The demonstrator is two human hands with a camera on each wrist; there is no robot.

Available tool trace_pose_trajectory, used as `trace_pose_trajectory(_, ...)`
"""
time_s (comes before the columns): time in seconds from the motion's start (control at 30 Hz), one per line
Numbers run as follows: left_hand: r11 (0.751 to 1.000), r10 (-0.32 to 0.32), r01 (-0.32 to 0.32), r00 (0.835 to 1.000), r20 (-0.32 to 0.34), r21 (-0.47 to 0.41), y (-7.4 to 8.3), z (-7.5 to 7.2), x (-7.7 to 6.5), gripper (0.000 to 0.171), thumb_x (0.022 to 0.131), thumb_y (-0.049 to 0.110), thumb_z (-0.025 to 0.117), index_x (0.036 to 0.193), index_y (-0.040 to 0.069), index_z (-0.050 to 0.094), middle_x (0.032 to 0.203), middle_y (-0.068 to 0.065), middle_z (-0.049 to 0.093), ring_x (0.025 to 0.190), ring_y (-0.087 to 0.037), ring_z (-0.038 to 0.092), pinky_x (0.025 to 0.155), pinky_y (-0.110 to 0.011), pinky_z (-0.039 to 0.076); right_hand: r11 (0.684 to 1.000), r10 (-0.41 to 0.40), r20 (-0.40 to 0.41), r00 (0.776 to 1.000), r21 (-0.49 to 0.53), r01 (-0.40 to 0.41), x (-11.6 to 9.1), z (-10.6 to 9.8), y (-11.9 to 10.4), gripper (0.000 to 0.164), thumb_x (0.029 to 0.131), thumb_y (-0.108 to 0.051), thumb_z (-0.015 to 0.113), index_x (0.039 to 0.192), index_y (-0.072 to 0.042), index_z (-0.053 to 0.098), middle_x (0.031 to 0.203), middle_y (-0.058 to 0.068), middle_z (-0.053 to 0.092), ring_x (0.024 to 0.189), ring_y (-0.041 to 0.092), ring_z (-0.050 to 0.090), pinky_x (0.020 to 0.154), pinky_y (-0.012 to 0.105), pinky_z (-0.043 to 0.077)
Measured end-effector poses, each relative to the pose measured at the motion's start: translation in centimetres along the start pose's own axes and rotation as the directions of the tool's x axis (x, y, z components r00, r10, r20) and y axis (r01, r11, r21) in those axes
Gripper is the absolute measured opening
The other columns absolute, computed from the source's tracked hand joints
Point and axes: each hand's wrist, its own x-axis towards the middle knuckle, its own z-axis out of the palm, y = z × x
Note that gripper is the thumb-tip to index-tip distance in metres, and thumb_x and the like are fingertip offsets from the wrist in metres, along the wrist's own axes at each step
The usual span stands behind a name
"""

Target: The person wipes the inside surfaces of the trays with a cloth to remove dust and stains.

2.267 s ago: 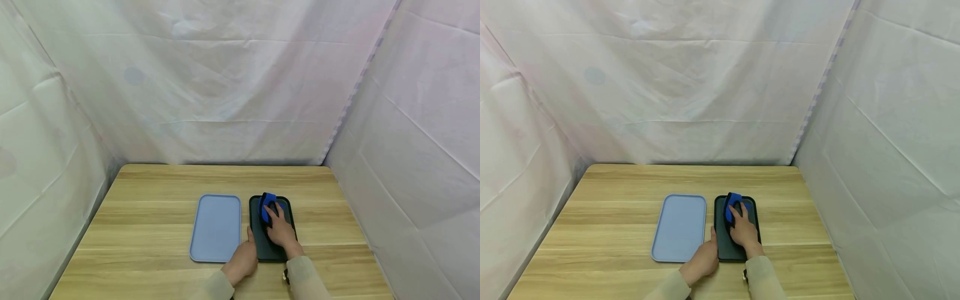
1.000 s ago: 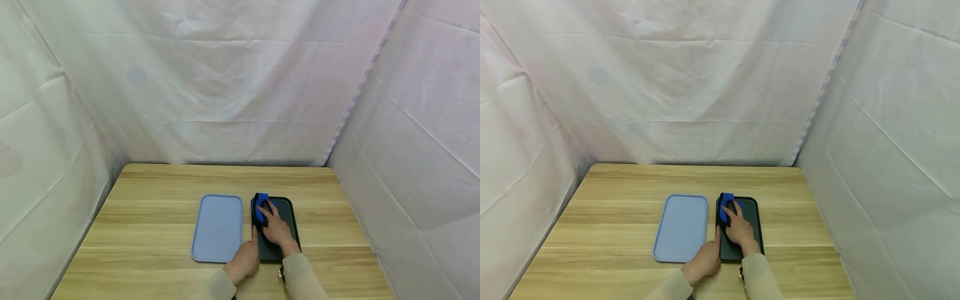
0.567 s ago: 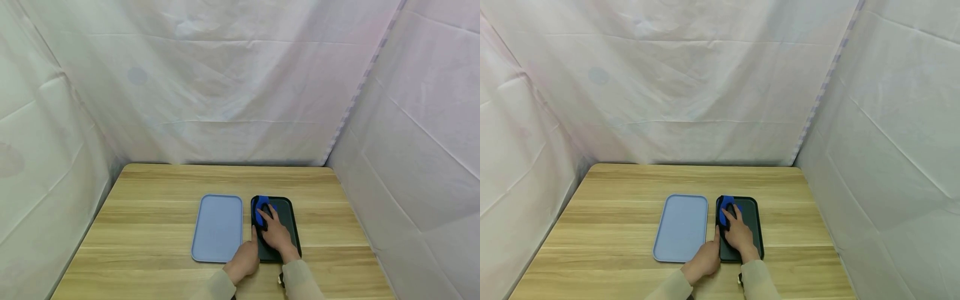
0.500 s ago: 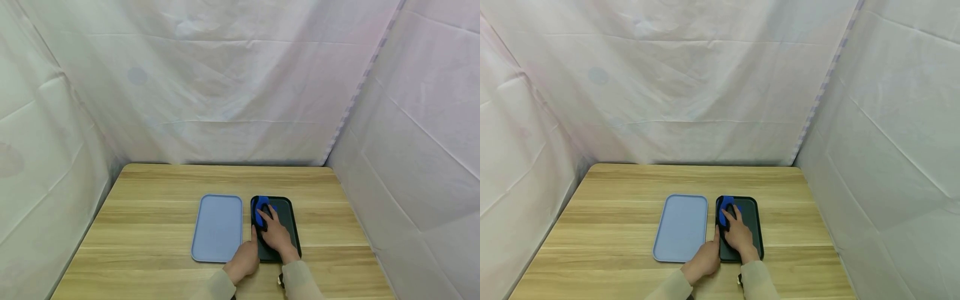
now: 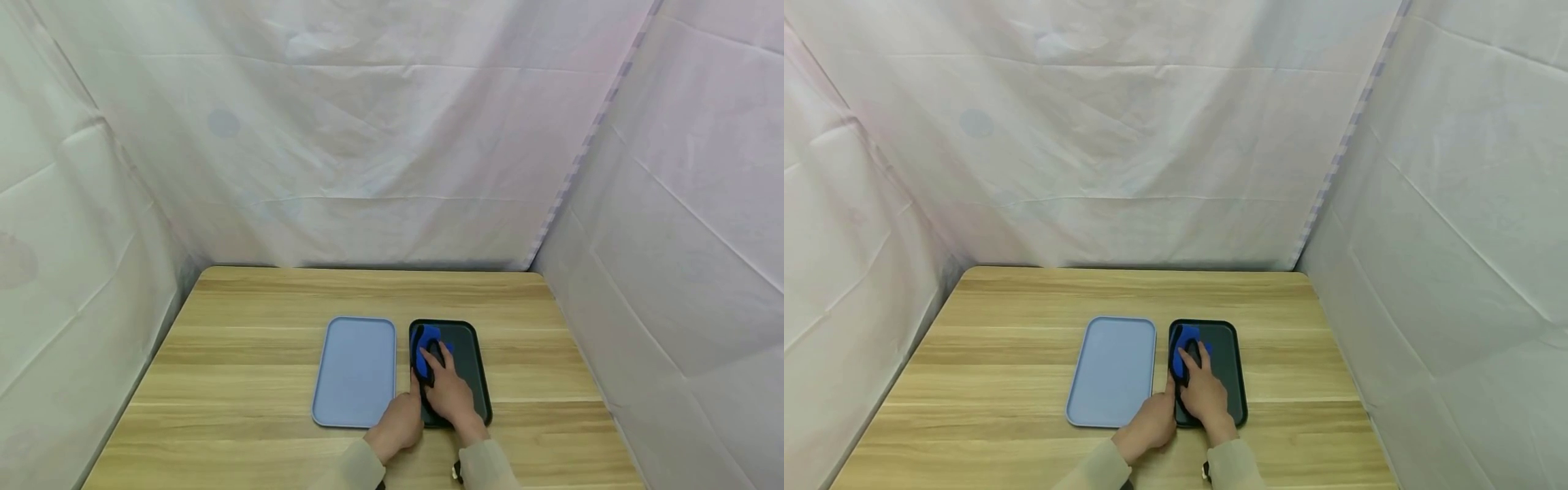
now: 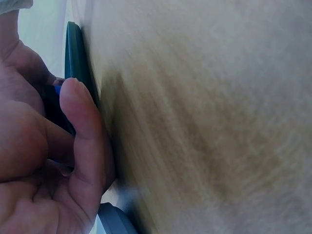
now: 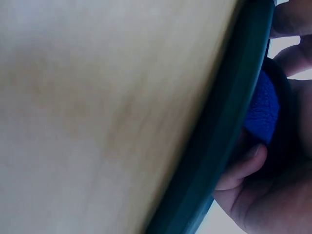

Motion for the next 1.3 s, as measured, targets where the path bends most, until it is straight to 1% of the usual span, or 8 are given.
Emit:
trace_pose_trajectory(0.1,1.000,0.002,-0.003,1.000,-0.017,-0.015,-0.1,0.1,0.0,0.087,0.090,0.002,0.068,0.161,-0.010,0.019,0.073,-0.009,0.064,0.059,-0.012,0.054,0.057,-0.027,0.047,1.000,0.012,-0.008,1.000,-0.002,-0.012,-0.3,0.1,-0.2,0.076,0.092,-0.012,0.074,0.158,-0.034,0.044,0.173,0.012,0.019,0.045,0.018,0.044,0.045,0.034,0.035)
trace_pose_trajectory(0.3,0.999,0.013,-0.014,1.000,-0.019,-0.037,-0.1,0.1,0.0,0.082,0.090,-0.001,0.066,0.158,-0.014,0.021,0.072,-0.010,0.061,0.058,-0.014,0.053,0.056,-0.027,0.048,1.000,0.028,-0.019,0.999,-0.003,-0.028,-0.8,0.3,-0.5,0.078,0.092,-0.012,0.074,0.159,-0.034,0.042,0.172,0.013,0.019,0.045,0.018,0.045,0.045,0.034,0.035)
trace_pose_trajectory(0.53,1.000,0.007,-0.007,0.999,-0.038,-0.006,0.0,0.1,-0.1,0.080,0.088,0.000,0.067,0.156,-0.016,0.026,0.078,-0.011,0.065,0.060,-0.014,0.055,0.056,-0.026,0.048,1.000,0.022,-0.028,0.999,-0.004,-0.023,-1.4,0.3,-0.6,0.078,0.092,-0.017,0.078,0.160,-0.031,0.041,0.171,0.017,0.020,0.046,0.019,0.045,0.045,0.035,0.035)
trace_pose_trajectory(0.67,1.000,0.002,-0.002,0.999,-0.036,-0.012,0.0,-0.1,-0.2,0.078,0.089,0.001,0.067,0.154,-0.017,0.028,0.082,-0.014,0.067,0.060,-0.014,0.055,0.054,-0.026,0.046,0.999,0.030,-0.035,0.999,-0.022,-0.031,-1.7,0.5,-0.8,0.080,0.091,-0.018,0.078,0.160,-0.032,0.040,0.171,0.017,0.020,0.045,0.018,0.044,0.044,0.035,0.035)
trace_pose_trajectory(0.87,1.000,0.019,-0.019,0.999,-0.035,-0.010,-0.1,-0.4,-0.3,0.070,0.090,0.003,0.068,0.150,-0.017,0.038,0.091,-0.017,0.070,0.064,-0.016,0.059,0.056,-0.027,0.047,0.998,0.040,-0.059,0.997,-0.041,-0.042,-2.3,0.8,-1.2,0.077,0.093,-0.023,0.076,0.161,-0.028,0.039,0.170,0.020,0.020,0.046,0.019,0.045,0.044,0.035,0.035)
trace_pose_trajectory(1.0,0.999,0.033,-0.032,0.998,-0.048,0.003,-0.1,-0.3,-0.4,0.066,0.091,0.004,0.068,0.148,-0.016,0.042,0.093,-0.018,0.070,0.068,-0.018,0.062,0.058,-0.028,0.048,0.997,0.052,-0.069,0.996,-0.048,-0.056,-2.8,1.0,-1.4,0.075,0.095,-0.027,0.075,0.161,-0.027,0.039,0.170,0.022,0.020,0.047,0.020,0.045,0.045,0.036,0.036)
trace_pose_trajectory(1.17,0.999,0.031,-0.031,0.998,-0.050,0.007,-0.1,-0.1,-0.4,0.066,0.092,0.005,0.068,0.148,-0.017,0.041,0.093,-0.018,0.071,0.067,-0.017,0.062,0.059,-0.028,0.049,0.996,0.073,-0.056,0.996,-0.054,-0.076,-3.1,1.1,-1.3,0.077,0.095,-0.030,0.075,0.162,-0.029,0.037,0.170,0.021,0.019,0.049,0.020,0.048,0.047,0.037,0.037)
trace_pose_trajectory(1.3,1.000,0.019,-0.019,0.999,-0.038,0.000,0.0,0.0,-0.2,0.070,0.092,0.005,0.068,0.151,-0.018,0.036,0.092,-0.017,0.071,0.066,-0.016,0.062,0.058,-0.027,0.049,0.995,0.082,-0.045,0.996,-0.054,-0.085,-3.2,1.1,-1.0,0.078,0.094,-0.029,0.075,0.162,-0.030,0.037,0.171,0.020,0.018,0.053,0.022,0.051,0.050,0.040,0.041)
